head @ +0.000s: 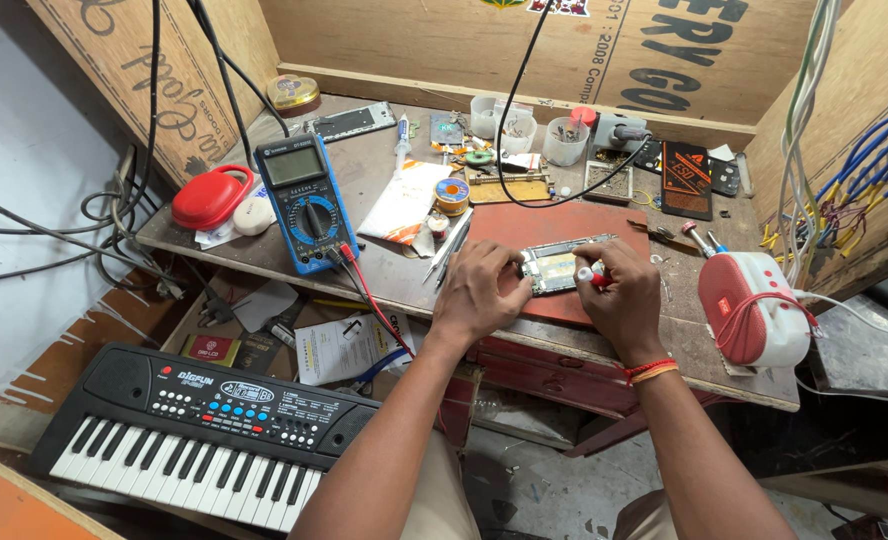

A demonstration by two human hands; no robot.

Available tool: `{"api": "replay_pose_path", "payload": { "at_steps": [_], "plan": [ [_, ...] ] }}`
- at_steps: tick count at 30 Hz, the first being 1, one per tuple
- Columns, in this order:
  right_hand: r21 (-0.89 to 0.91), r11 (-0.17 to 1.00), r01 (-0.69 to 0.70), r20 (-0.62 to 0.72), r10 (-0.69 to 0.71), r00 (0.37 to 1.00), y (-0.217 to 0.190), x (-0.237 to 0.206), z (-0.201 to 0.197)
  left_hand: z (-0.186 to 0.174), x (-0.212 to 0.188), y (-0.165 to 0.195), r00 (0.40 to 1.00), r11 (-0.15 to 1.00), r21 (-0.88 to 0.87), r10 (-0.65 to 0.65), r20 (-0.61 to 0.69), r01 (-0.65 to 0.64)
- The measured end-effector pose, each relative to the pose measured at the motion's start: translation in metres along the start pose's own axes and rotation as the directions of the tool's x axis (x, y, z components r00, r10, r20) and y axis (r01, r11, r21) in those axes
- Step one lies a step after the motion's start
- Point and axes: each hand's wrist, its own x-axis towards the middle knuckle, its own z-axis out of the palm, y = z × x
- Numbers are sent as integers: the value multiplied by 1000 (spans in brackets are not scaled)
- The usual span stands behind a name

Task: The person repairs a disassembled smartphone lying on a red mat at a cluttered workbench. They hold the phone steady with one hand while using a red-handled screwdriver to work on the internal components, repositioning the phone and continuing the screwdriver work throughout the episode.

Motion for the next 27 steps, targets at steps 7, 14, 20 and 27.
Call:
{"api": "replay_pose_path", "payload": {
  "at_steps": [7, 14, 20, 27],
  "plan": [
    [-16, 1000, 8, 2, -8, 1000, 1, 0, 0, 0, -1, 0, 1000, 1000, 1, 13, -13, -13],
    [-3, 1000, 18, 1, -18, 1000, 2, 0, 1, 0, 0, -1, 1000, 1000, 1, 20, -11, -20],
    [-11, 1000, 11, 1, -11, 1000, 1, 1, 0, 1, 0, -1, 1000, 1000, 14, 10, 2, -10],
    [-7, 1000, 8, 0, -8, 1000, -1, 1, 0, 1, 1, -2, 1000, 999, 33, 10, 13, -11]
  ]
}}
